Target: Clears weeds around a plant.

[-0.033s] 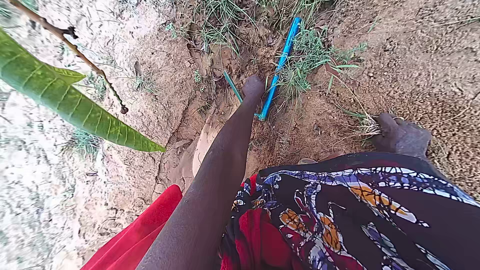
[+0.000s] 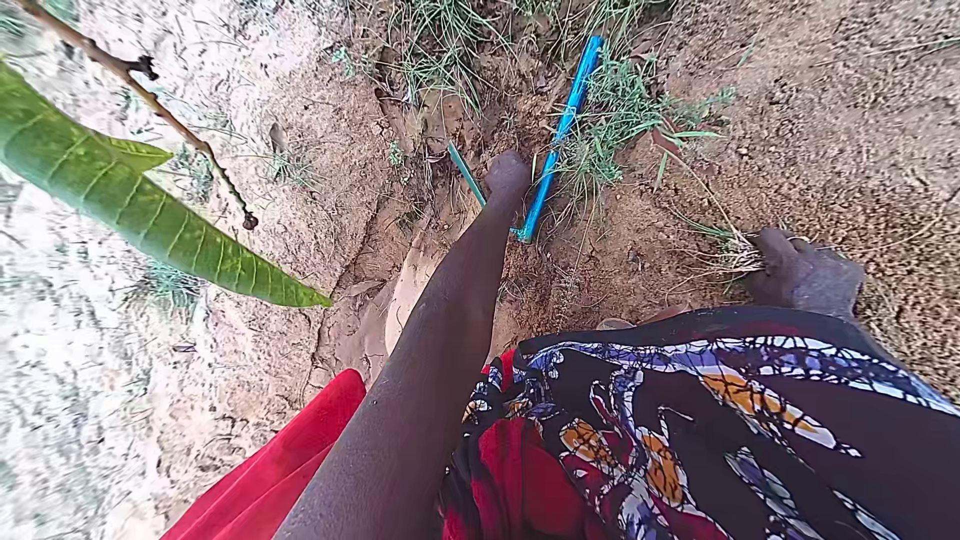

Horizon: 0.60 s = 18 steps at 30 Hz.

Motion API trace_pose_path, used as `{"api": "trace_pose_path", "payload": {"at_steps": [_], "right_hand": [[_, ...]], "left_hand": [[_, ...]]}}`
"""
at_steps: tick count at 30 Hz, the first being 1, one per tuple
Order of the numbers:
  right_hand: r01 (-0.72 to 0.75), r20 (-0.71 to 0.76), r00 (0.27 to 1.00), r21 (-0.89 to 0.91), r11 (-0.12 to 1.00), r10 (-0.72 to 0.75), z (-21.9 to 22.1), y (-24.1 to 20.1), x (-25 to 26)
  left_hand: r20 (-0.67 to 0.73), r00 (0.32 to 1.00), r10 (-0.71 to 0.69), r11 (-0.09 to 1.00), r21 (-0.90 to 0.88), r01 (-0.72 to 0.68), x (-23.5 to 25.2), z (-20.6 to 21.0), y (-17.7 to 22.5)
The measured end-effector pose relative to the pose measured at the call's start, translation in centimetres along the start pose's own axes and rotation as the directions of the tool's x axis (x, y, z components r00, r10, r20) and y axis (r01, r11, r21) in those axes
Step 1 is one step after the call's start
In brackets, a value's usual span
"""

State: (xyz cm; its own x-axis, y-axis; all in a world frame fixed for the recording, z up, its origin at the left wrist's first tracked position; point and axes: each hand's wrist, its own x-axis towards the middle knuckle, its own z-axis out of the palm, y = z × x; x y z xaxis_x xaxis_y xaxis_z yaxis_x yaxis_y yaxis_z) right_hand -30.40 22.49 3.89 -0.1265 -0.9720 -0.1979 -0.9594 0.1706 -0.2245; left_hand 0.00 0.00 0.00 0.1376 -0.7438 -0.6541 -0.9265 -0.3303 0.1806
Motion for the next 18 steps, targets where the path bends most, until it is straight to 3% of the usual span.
{"api": "trace_pose_path", "payload": {"at_steps": [8,15,18], "right_hand": [[0.007,-0.002,1.000,-0.006,1.000,-0.007,-0.1,-0.1,-0.1],[-0.010,0.035,0.999,-0.004,1.000,0.010,-0.2,0.0,0.0],[-0.035,0.070,0.997,-0.005,0.999,0.035,-0.4,-0.2,0.0]], "left_hand": [[0.111,0.989,0.094,0.922,0.364,-0.129,-0.6,0.0,1.1],[0.078,0.989,0.127,0.982,0.131,-0.137,-4.8,-0.2,2.0],[0.111,0.974,0.200,0.976,0.070,-0.208,-7.0,1.2,1.0]]}}
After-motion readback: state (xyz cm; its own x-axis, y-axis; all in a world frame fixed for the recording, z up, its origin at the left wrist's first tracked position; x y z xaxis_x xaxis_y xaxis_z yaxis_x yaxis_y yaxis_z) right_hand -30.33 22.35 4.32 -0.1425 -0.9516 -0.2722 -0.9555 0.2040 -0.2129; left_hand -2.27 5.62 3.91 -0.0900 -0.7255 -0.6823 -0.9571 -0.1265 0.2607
